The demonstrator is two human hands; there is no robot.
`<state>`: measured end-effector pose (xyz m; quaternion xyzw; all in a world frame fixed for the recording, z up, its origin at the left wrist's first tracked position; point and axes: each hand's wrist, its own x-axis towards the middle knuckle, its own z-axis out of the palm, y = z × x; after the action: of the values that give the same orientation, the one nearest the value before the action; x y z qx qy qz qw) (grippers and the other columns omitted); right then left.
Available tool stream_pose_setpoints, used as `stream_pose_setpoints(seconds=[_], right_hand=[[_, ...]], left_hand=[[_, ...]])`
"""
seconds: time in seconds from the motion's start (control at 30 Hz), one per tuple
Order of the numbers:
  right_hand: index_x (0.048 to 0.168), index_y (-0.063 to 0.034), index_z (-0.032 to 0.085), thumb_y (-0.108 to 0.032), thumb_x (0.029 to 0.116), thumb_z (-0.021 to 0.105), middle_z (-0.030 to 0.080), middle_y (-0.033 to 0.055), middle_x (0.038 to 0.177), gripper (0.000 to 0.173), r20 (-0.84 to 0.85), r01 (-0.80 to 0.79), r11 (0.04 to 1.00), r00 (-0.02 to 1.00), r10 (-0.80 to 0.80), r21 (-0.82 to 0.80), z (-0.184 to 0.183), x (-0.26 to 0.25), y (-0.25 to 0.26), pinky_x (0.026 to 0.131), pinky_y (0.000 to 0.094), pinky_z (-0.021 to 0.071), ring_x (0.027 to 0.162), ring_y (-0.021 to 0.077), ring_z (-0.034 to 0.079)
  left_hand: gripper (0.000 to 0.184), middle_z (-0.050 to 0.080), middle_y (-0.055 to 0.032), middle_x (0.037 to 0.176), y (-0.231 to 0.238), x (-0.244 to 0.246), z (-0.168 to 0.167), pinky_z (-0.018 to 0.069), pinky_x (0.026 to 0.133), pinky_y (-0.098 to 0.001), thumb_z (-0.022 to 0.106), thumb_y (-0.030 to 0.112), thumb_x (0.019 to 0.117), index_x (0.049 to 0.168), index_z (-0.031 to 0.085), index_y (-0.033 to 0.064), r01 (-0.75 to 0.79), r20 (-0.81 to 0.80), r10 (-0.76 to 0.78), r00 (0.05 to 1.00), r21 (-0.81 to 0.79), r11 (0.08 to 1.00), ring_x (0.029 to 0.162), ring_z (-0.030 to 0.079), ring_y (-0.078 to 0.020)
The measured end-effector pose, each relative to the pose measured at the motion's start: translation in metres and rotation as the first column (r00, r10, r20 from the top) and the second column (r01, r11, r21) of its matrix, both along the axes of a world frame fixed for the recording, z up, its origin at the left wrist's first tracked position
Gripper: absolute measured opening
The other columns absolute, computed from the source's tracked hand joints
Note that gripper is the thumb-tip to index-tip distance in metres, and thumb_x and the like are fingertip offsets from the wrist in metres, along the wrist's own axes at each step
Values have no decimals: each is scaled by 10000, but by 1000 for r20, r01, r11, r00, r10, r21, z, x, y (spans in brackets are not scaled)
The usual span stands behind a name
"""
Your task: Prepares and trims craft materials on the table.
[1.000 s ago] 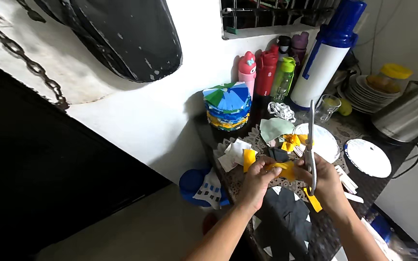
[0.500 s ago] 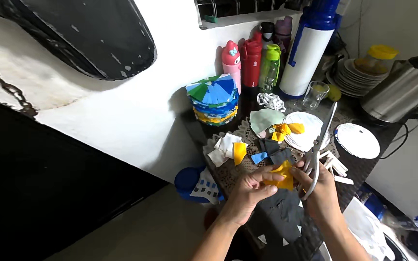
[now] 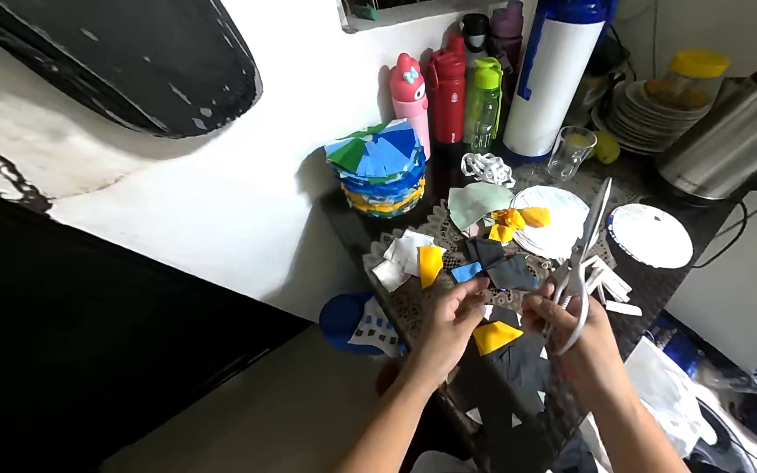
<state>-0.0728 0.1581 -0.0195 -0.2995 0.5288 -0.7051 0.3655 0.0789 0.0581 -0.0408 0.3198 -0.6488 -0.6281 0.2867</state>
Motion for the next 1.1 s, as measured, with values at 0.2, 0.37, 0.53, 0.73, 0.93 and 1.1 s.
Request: stream_pose_setpoints(seconds=[0.2, 0.37, 0.53, 0.73, 0.93, 1.1], right_hand=[[991, -53, 581, 29, 905, 622, 683, -24, 786, 126, -212, 78, 995, 975, -64, 59, -13, -15, 24, 572, 192, 572, 615, 56, 654], [988, -73, 582, -16, 892, 648, 687, -49, 781, 129, -270, 125, 988, 958, -95, 93, -34, -14, 59, 559, 179, 553, 612, 36, 647], [976, -99, 605, -22, 884, 659, 708, -60, 807, 132, -238, 187, 981, 956, -170, 52, -51, -10, 91, 579, 180, 570, 630, 35, 662], [974, -142, 634, -24, 875, 684, 718, -80, 829, 161, -190, 257, 966, 950, -249, 17, -57, -7, 118, 593, 185, 588, 647, 33, 675], [980, -150, 637, -44, 874, 702, 732, -71, 838, 163, -132, 294, 956, 948, -289, 19, -62, -8, 137, 591, 183, 584, 654, 34, 682], [979, -151, 637, -53, 877, 708, 726, -69, 842, 159, -93, 296, 955, 951, -293, 16, -68, -9, 144, 589, 178, 581, 657, 34, 679]], left_hand=[[219, 701, -136, 1163, -5, 5, 2, 495, 1013, -437, 594, 61, 962, 1104, 761, 54, 378, 596, -90, 798, -378, 845, 1133, 647, -262], [173, 690, -150, 1093, -3, 5, -6, 510, 970, -448, 625, 68, 952, 1045, 770, 45, 423, 647, -24, 762, -469, 776, 1066, 653, -294], [135, 707, -158, 1020, 3, -6, -12, 512, 951, -487, 667, 109, 919, 950, 771, 29, 512, 628, -60, 776, -572, 641, 1044, 662, -333], [207, 697, -196, 1152, 8, -41, 2, 445, 1029, -537, 611, 150, 982, 1011, 750, 0, 738, 807, -96, 583, -476, 477, 1172, 621, -384], [228, 677, -195, 1190, 11, -60, 8, 394, 1070, -537, 598, 163, 997, 1058, 737, -9, 804, 893, -89, 442, -349, 482, 1226, 585, -367], [232, 694, -180, 1124, 13, -65, 8, 404, 1045, -524, 565, 148, 1003, 1029, 735, -6, 809, 913, -38, 407, -341, 478, 1175, 611, -349]])
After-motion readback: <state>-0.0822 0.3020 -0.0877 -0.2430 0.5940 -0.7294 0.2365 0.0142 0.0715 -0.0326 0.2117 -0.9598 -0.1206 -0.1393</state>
